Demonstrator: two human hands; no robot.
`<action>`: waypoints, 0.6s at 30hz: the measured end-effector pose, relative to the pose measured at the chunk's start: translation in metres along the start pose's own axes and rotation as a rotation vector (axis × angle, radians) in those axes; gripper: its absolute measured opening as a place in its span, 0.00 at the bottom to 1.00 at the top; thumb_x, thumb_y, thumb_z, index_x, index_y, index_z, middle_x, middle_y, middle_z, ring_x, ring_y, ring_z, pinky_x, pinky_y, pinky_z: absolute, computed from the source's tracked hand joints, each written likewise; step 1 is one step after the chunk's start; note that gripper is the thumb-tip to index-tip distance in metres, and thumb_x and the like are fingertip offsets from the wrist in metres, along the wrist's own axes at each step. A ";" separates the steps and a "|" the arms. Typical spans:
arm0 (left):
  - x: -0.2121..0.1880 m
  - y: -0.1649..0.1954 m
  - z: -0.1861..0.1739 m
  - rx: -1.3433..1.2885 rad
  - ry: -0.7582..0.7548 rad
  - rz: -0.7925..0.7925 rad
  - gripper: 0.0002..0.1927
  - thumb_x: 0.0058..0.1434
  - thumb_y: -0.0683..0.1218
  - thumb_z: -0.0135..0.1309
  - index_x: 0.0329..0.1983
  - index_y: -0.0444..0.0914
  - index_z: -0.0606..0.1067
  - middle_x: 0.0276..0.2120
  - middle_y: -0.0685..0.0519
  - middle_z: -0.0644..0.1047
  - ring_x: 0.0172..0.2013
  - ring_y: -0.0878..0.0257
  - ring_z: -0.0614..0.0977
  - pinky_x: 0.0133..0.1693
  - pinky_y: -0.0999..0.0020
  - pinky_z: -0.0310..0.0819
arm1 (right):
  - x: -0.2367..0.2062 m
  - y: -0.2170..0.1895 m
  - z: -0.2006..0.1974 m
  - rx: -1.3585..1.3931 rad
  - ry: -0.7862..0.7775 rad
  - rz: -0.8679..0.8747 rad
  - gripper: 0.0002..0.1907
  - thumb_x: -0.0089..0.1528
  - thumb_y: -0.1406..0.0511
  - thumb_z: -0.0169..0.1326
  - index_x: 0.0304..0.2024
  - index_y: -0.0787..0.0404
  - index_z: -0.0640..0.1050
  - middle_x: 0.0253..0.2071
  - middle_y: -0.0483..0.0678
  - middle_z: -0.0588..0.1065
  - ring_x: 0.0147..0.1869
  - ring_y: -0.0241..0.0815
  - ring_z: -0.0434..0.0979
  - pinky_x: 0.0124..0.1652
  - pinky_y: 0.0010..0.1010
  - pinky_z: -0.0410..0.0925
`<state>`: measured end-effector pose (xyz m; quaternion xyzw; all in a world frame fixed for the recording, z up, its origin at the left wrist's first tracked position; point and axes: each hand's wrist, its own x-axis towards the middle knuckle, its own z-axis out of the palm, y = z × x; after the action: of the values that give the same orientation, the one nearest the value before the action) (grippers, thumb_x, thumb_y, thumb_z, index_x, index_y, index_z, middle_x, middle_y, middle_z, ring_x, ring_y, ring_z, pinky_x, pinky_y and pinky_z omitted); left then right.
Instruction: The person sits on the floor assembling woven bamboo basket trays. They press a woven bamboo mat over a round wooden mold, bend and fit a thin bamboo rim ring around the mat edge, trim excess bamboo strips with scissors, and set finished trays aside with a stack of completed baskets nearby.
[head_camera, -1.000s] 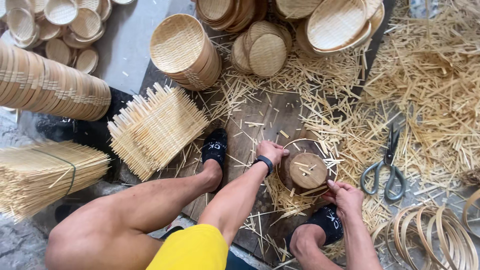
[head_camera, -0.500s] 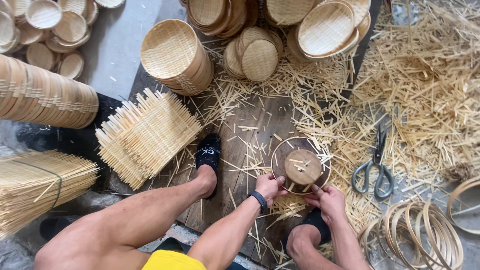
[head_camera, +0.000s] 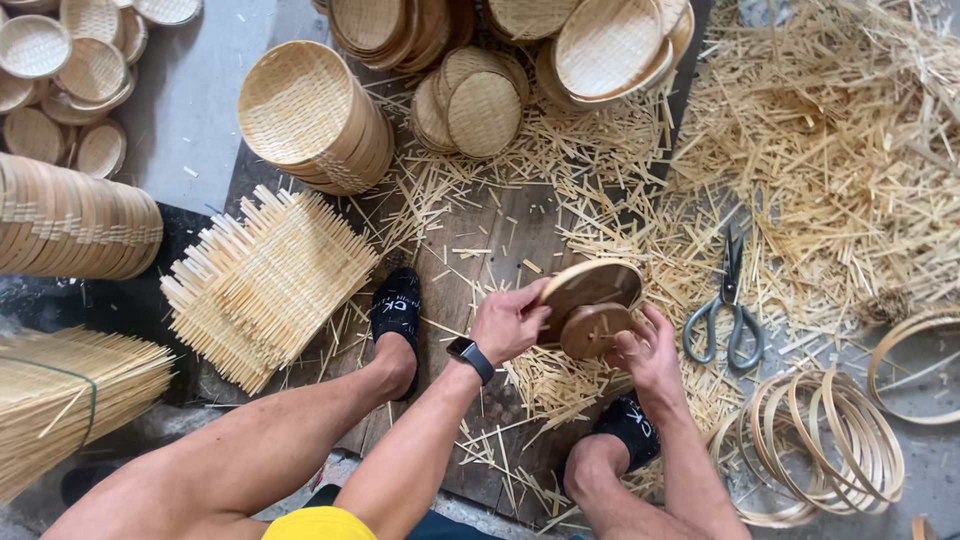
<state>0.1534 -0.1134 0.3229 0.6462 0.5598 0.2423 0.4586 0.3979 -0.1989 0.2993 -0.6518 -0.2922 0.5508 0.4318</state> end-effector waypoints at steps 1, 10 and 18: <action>0.001 0.013 0.000 -0.028 0.015 0.149 0.22 0.59 0.46 0.61 0.58 0.41 0.79 0.37 0.45 0.84 0.36 0.56 0.86 0.41 0.63 0.80 | 0.002 -0.011 0.003 -0.061 -0.015 0.049 0.49 0.56 0.54 0.63 0.71 0.64 0.53 0.61 0.60 0.69 0.58 0.48 0.77 0.48 0.38 0.76; 0.015 0.057 0.057 -0.238 0.100 0.219 0.21 0.72 0.54 0.49 0.61 0.37 0.76 0.49 0.43 0.82 0.48 0.54 0.86 0.47 0.64 0.80 | 0.013 -0.017 0.033 0.223 0.120 0.121 0.41 0.55 0.58 0.63 0.60 0.66 0.54 0.53 0.57 0.67 0.55 0.46 0.74 0.49 0.37 0.74; 0.040 0.032 0.065 -0.193 0.061 0.313 0.24 0.74 0.60 0.47 0.54 0.37 0.79 0.49 0.42 0.83 0.48 0.54 0.87 0.47 0.64 0.82 | 0.019 -0.011 0.027 0.299 0.104 0.181 0.41 0.54 0.58 0.62 0.57 0.68 0.53 0.53 0.61 0.66 0.55 0.49 0.74 0.49 0.43 0.76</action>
<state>0.2339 -0.0953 0.3126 0.6709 0.4404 0.3824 0.4580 0.3773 -0.1709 0.2999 -0.6316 -0.1246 0.5904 0.4868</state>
